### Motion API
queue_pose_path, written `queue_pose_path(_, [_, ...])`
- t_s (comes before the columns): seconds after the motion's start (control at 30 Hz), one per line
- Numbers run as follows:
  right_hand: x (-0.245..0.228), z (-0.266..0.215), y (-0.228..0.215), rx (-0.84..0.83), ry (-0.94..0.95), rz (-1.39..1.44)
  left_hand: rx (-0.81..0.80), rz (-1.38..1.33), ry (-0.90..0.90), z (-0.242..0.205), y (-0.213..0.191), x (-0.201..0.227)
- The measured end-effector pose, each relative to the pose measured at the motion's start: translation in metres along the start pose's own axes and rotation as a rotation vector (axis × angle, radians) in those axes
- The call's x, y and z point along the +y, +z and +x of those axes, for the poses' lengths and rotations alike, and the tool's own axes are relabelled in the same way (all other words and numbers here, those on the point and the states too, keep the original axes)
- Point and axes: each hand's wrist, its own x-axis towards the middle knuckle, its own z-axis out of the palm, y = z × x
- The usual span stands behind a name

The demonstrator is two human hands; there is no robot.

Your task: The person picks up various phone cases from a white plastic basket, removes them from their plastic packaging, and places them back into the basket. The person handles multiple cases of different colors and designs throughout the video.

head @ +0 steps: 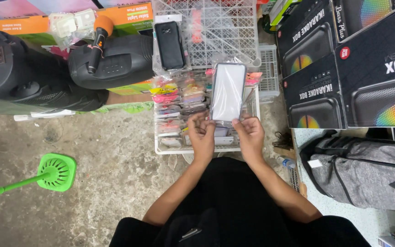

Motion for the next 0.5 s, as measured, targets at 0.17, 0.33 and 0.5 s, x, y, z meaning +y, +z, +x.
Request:
queue_pose_path(0.17, [-0.022, 0.000, 0.010, -0.018, 0.000, 0.045, -0.039, 0.097, -0.061, -0.001, 0.020, 0.035])
queue_pose_path(0.33, [-0.035, 0.003, 0.010, -0.128, 0.022, 0.013, -0.082, 0.154, -0.204, -0.001, 0.026, 0.041])
queue_pose_path(0.5, [-0.034, 0.009, -0.001, -0.218, 0.275, 0.192, -0.083, 0.050, -0.206, -0.001, 0.019, 0.010])
